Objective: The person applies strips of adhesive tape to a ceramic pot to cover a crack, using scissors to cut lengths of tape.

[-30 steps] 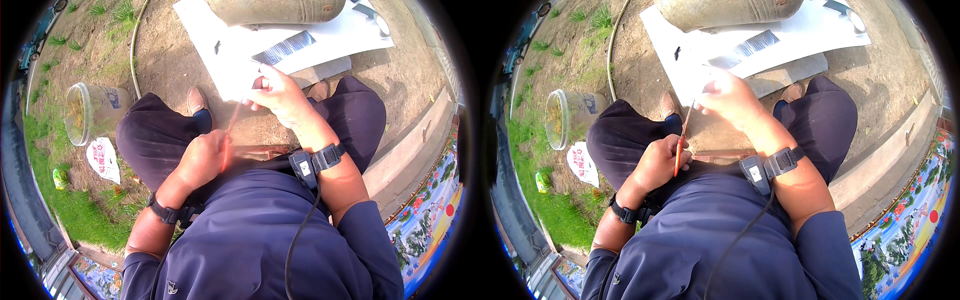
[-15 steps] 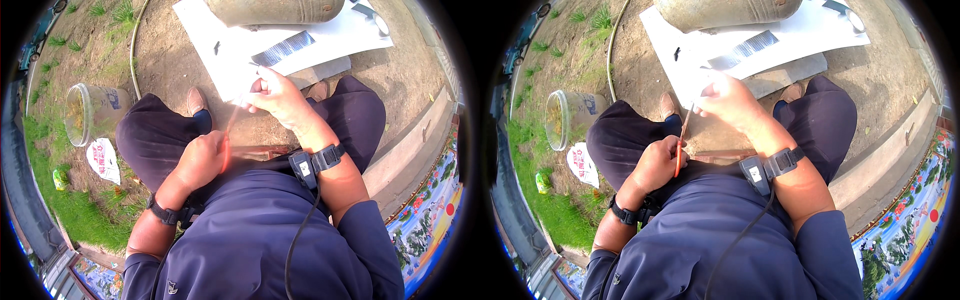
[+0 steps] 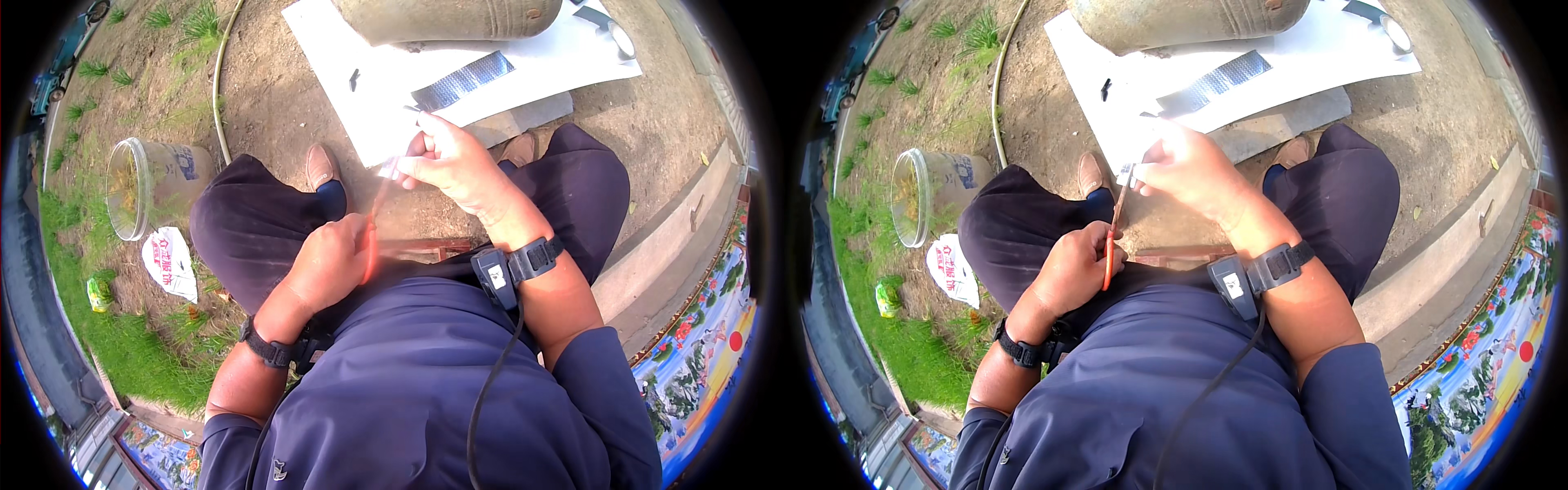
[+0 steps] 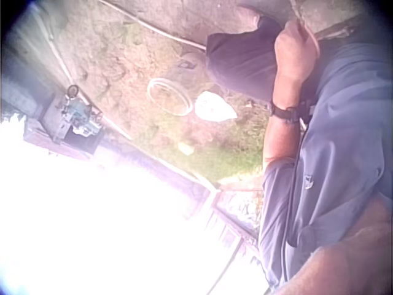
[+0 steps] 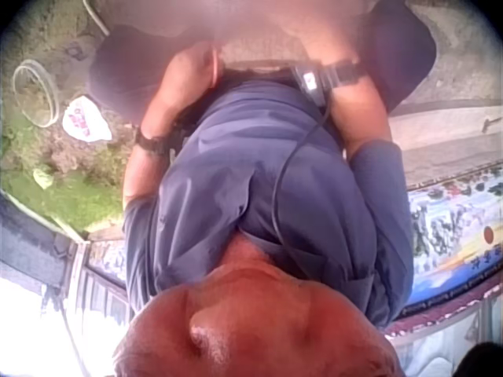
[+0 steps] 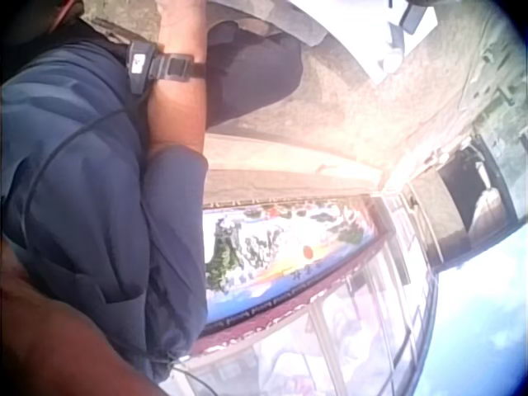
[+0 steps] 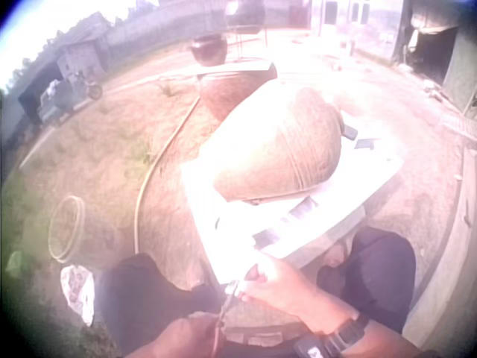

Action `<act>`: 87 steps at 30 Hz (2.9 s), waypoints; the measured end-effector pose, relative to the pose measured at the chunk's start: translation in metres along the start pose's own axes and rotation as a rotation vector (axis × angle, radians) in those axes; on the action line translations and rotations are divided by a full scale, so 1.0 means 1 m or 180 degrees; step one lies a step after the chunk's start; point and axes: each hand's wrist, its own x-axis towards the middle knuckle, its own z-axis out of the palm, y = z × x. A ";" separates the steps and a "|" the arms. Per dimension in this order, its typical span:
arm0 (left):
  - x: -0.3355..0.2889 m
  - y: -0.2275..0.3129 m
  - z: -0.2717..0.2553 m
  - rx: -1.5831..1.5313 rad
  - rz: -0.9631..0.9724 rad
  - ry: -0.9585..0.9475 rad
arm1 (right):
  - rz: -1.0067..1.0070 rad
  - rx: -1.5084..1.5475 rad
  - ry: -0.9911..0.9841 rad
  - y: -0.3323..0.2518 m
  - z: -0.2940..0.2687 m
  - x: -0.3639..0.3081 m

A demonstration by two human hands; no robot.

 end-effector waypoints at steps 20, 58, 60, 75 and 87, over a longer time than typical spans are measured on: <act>0.003 -0.009 0.005 -0.0106 0.0051 -0.0036 | 0.0044 0.0057 0.0024 0.001 0.005 -0.001; 0.002 0.003 0.001 -0.0005 -0.0016 0.0109 | 0.0125 -0.0228 -0.0125 0.007 0.009 -0.004; 0.003 0.000 0.002 -0.0055 -0.0011 0.0082 | 0.0133 -0.0232 -0.0115 0.005 0.011 -0.004; 0.003 -0.007 0.004 -0.0433 0.0053 -0.0085 | 0.0036 -0.0266 -0.0072 0.009 0.007 -0.002; 0.002 -0.006 0.002 -0.0183 -0.0012 -0.0086 | -0.0008 0.0344 0.0106 0.008 0.005 -0.002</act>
